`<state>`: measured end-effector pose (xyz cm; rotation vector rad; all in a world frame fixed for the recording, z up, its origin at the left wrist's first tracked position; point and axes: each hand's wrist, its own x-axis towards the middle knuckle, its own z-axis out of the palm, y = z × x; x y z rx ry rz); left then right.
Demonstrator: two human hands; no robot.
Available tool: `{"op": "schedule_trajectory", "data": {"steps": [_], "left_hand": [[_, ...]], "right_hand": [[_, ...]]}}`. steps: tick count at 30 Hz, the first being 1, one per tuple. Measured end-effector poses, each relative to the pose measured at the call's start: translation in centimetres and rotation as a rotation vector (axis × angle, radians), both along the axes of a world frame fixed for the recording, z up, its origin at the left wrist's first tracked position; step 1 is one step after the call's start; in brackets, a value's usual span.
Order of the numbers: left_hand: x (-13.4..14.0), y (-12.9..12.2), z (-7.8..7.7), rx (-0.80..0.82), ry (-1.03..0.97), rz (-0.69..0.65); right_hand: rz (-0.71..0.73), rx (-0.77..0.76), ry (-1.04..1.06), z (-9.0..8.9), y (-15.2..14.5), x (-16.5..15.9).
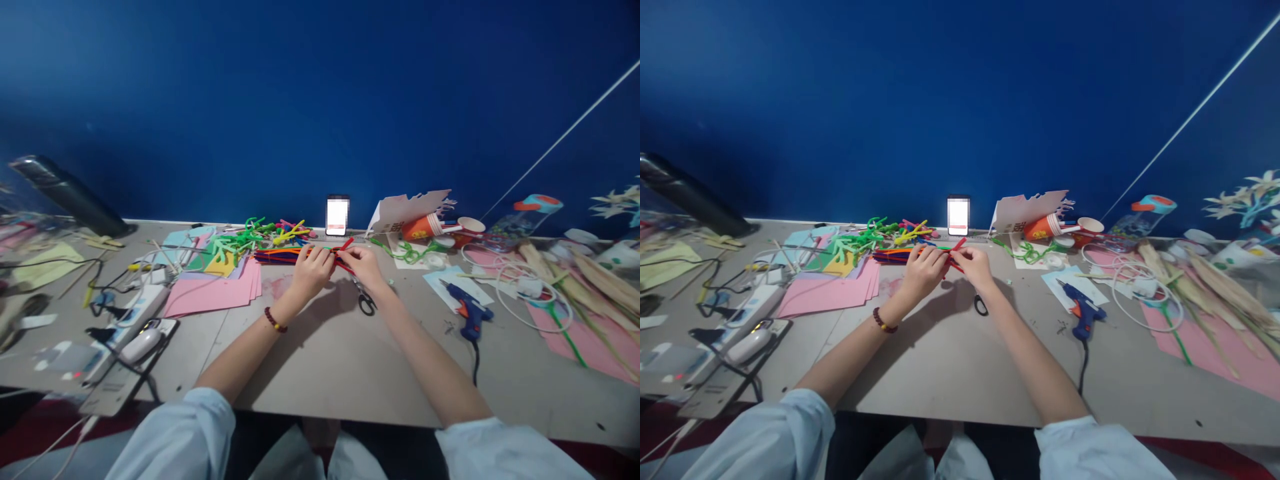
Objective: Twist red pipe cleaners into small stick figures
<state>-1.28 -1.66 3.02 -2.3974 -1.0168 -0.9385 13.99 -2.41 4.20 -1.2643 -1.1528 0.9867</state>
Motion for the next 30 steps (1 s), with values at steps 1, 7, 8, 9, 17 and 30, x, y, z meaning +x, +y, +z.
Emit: {"op": "schedule_trajectory", "data": {"steps": [1, 7, 8, 9, 17, 30], "left_hand": [[0.0, 0.0, 0.0, 0.003, 0.001, 0.008], [0.0, -0.3, 0.6, -0.047, -0.063, 0.014], [0.0, -0.4, 0.7, -0.072, -0.087, 0.012], [0.1, -0.4, 0.8, -0.105, -0.121, 0.013], [0.3, 0.2, 1.7, -0.71, -0.621, -0.215], [-0.4, 0.5, 2.5, -1.86, -1.26, -0.532]], "right_hand": [[0.012, -0.014, 0.031, 0.0, 0.0, -0.1], [0.114, -0.021, 0.039, 0.2, 0.1, 0.7], [0.127, -0.024, 0.021, 0.2, 0.2, 0.8], [0.138, -0.026, 0.007, 0.2, 0.2, 0.9], [0.168, -0.006, -0.005, 0.8, 0.1, 1.2], [0.309, -0.011, 0.237, 1.4, -0.4, 1.2]]}}
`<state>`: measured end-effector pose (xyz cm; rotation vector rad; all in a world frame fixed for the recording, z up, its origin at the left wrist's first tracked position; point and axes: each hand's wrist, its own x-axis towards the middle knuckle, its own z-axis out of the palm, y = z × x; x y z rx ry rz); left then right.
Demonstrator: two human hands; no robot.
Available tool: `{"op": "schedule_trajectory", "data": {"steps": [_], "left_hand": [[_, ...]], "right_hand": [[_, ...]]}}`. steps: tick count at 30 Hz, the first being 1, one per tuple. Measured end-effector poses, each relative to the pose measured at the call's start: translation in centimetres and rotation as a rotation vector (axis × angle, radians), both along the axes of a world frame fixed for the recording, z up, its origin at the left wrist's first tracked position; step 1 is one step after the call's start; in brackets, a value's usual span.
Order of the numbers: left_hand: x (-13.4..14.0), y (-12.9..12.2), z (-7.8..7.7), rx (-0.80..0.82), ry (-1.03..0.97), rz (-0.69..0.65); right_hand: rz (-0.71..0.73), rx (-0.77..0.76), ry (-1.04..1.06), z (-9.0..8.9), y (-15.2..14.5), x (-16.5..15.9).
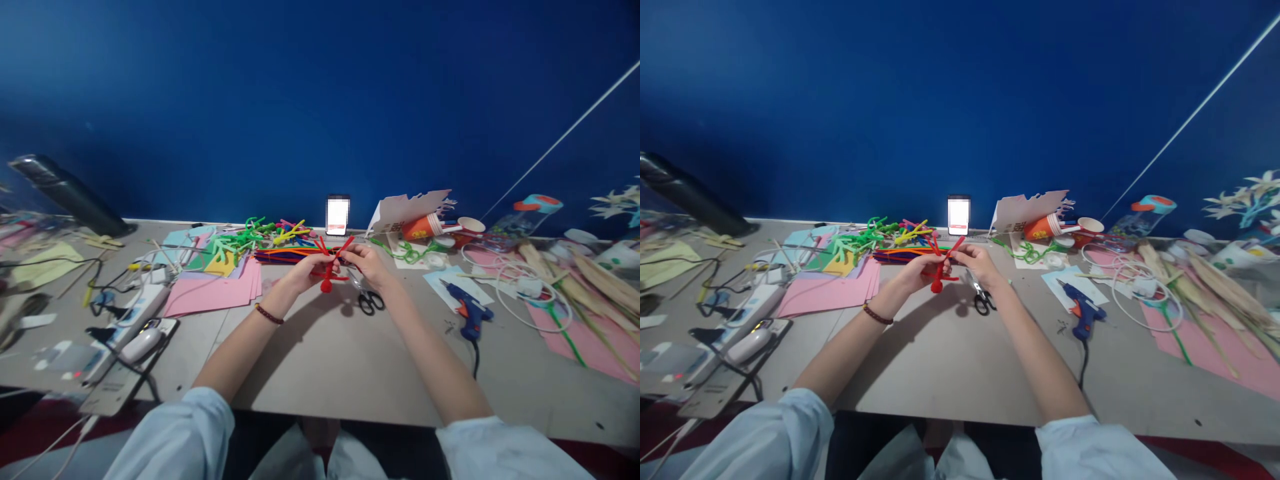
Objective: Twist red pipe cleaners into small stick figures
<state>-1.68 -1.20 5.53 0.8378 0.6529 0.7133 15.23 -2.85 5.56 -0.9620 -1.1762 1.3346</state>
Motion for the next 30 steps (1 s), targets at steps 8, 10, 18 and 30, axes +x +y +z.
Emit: {"op": "schedule_trajectory", "data": {"steps": [8, 10, 18, 30], "left_hand": [[0.4, 0.6, -0.8, 0.275, 0.186, 0.234], [0.5, 0.6, -0.9, 0.52, 0.301, 0.427], [0.1, -0.5, -1.0, 1.618, 0.981, 0.776], [0.4, -0.3, -1.8, 1.577, 0.997, 0.682]], "right_hand": [[-0.163, -0.051, -0.049, -0.3, 0.5, -0.1], [-0.219, -0.04, -0.079, -0.4, 0.6, -0.1], [-0.341, -0.092, -0.116, -1.5, 0.9, -0.7], [-0.167, -0.086, -0.081, -1.7, 0.8, -1.4]]}}
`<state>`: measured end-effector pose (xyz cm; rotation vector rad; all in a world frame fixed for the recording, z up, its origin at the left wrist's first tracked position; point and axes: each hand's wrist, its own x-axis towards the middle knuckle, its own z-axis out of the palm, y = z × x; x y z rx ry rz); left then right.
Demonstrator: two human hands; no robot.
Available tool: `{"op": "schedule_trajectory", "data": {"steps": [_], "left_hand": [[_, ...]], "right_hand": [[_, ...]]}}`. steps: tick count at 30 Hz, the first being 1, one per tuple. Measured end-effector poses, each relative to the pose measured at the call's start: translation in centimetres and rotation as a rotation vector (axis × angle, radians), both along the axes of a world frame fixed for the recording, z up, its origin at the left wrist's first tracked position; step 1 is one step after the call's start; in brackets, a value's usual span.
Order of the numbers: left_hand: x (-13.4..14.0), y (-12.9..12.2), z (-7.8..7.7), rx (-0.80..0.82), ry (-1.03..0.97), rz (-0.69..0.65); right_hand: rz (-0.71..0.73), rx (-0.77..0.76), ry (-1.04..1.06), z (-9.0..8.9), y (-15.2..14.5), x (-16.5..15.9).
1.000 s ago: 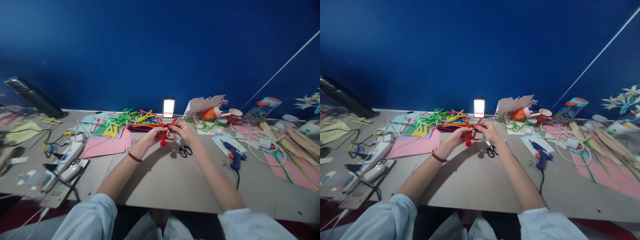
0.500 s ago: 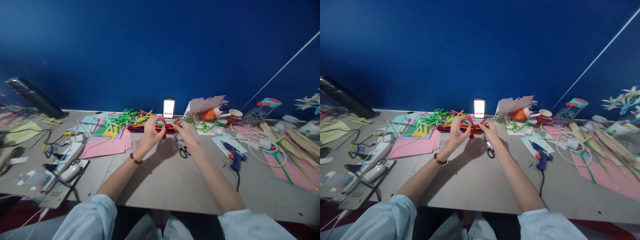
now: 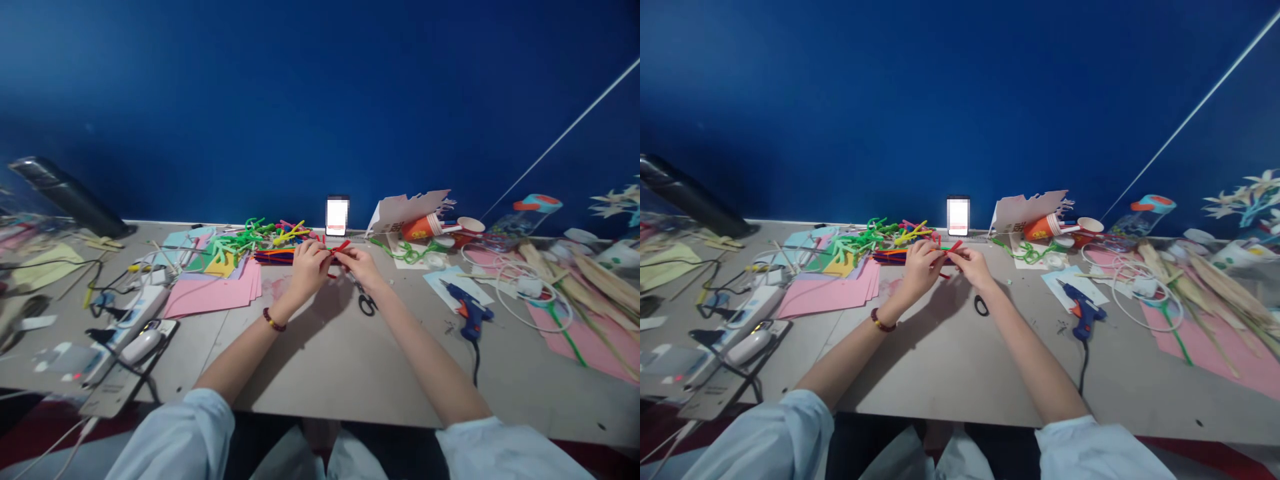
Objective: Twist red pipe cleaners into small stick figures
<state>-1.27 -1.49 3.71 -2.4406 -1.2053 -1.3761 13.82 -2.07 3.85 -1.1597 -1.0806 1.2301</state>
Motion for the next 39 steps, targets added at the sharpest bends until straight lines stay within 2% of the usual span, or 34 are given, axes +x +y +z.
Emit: {"op": "schedule_trajectory", "data": {"steps": [4, 10, 16, 20, 24, 27, 30, 32, 34, 35, 37, 39], "left_hand": [[0.2, 0.3, 0.5, -0.329, -0.203, -0.2], [-0.2, 0.4, 1.2, -1.056, -0.576, -0.518], [-0.1, 0.3, 1.3, -1.416, -0.796, -0.734], [0.2, 0.0, 1.3, -1.506, -0.872, -0.771], [0.2, 0.3, 0.9, -1.466, -0.871, -0.749], [0.0, 1.0, 0.7, -1.337, -0.845, -0.579], [-0.2, 1.2, 1.0, -1.136, -0.849, -0.413], [-0.2, 0.7, 1.5, -0.873, -0.854, -0.323], [-0.1, -0.1, 2.1, -0.519, -0.699, -0.232], [-0.1, -0.5, 2.4, -0.393, -0.569, -0.196], [0.1, -1.2, 2.6, -0.256, -0.362, -0.136], [0.3, -1.4, 2.4, -0.187, -0.178, -0.09]], "right_hand": [[0.102, 0.056, -0.072, 0.8, -0.2, 1.0], [0.202, 0.083, -0.078, 1.8, -0.6, 2.1], [0.292, 0.126, -0.096, 2.2, -0.7, 2.7], [0.311, 0.105, -0.152, 2.3, -0.9, 2.7], [0.244, 0.088, -0.151, 2.3, -0.9, 2.6], [0.163, 0.122, -0.167, 2.2, -0.7, 2.5], [0.048, 0.183, -0.24, 2.0, -0.5, 2.6], [-0.038, 0.216, -0.301, 1.8, -0.3, 2.5], [-0.112, 0.228, -0.339, 1.5, -0.2, 2.3], [-0.142, 0.231, -0.352, 1.4, -0.1, 2.1], [-0.181, 0.237, -0.371, 1.1, -0.1, 1.8], [-0.182, 0.231, -0.375, 0.8, -0.2, 1.4]]}}
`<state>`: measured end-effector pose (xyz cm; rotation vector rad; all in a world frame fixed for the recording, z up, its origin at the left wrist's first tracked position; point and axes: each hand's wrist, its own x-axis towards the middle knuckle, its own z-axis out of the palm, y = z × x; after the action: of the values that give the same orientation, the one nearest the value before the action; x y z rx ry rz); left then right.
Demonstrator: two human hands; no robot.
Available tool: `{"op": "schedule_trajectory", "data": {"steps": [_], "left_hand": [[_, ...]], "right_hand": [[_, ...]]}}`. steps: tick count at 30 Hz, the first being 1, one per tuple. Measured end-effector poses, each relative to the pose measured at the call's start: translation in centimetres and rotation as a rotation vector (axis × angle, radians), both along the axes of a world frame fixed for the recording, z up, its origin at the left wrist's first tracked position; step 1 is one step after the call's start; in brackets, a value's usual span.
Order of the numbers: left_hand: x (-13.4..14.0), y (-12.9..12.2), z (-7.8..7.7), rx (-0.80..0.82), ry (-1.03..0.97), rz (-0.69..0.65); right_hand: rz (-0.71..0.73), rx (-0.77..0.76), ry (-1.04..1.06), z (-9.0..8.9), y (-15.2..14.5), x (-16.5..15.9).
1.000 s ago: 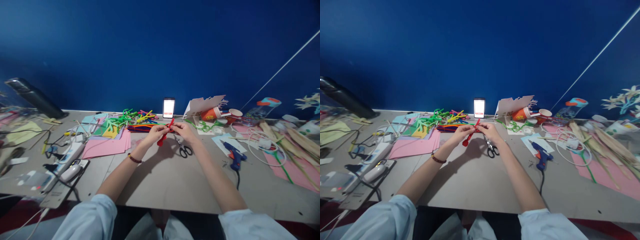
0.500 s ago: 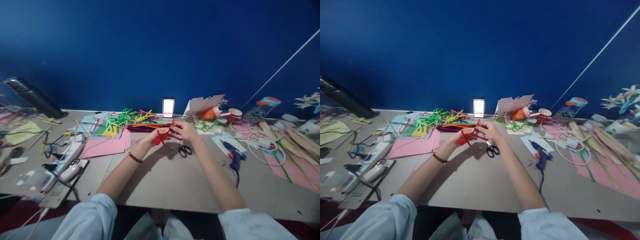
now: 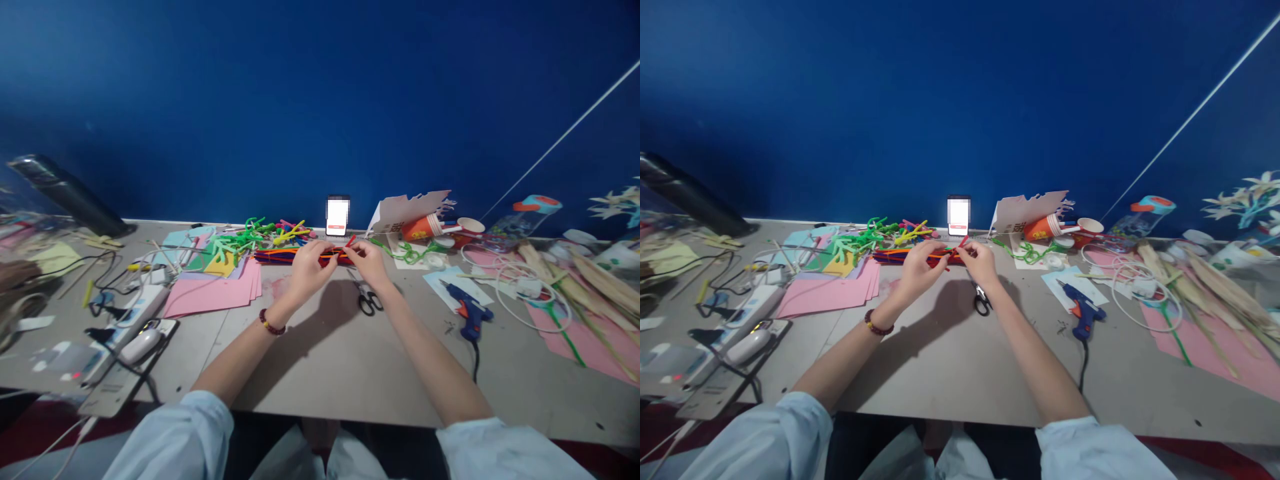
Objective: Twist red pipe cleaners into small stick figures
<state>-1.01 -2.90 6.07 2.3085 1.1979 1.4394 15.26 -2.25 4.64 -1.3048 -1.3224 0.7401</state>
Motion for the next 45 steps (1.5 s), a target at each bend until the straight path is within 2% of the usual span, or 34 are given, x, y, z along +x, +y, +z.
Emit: {"op": "schedule_trajectory", "data": {"steps": [2, 5, 9, 14, 18, 22, 25, 29, 35, 38, 40, 42, 45], "left_hand": [[0.0, 0.2, -0.5, 0.043, 0.131, 0.033], [-0.1, 0.8, -1.3, 0.056, 0.226, 0.073], [-0.3, 1.2, -1.8, 0.049, 0.273, 0.069], [-0.3, 1.1, -1.5, -0.034, 0.272, 0.027], [-0.4, 1.4, -1.2, -0.229, 0.139, -0.125], [-0.6, 1.8, -1.0, -0.624, -0.119, -0.36], [-0.7, 1.8, -0.9, -0.869, -0.29, -0.526], [-0.6, 1.5, -1.0, -0.993, -0.416, -0.667], [-0.4, 0.9, -1.4, -1.135, -0.475, -0.822], [-0.4, 0.9, -1.2, -1.089, -0.446, -0.779], [-0.3, 0.9, -0.8, -0.951, -0.392, -0.668], [-0.3, 0.8, -0.3, -0.716, -0.273, -0.513], [-0.1, 0.1, 0.3, -0.259, 0.003, -0.252]], "right_hand": [[0.021, -0.026, 0.022, -0.2, -0.1, -0.4], [0.062, -0.063, 0.092, -0.5, -0.2, -0.9], [0.114, -0.093, 0.141, -0.6, -0.2, -1.2], [0.207, -0.123, 0.099, -0.2, -0.3, -0.7], [0.331, -0.128, 0.067, 0.9, -0.7, 0.2], [0.445, -0.123, 0.014, 2.3, -0.9, 1.3], [0.486, -0.099, 0.023, 2.6, -0.8, 1.9], [0.501, -0.151, 0.039, 1.9, -0.5, 2.3], [0.564, -0.241, 0.126, 1.0, -0.4, 2.3], [0.552, -0.232, 0.169, 1.5, -0.7, 2.1], [0.524, -0.208, 0.204, 1.9, -0.9, 1.9], [0.455, -0.195, 0.24, 2.3, -1.0, 1.5], [0.297, -0.189, 0.314, 2.1, -0.8, 0.8]]}}
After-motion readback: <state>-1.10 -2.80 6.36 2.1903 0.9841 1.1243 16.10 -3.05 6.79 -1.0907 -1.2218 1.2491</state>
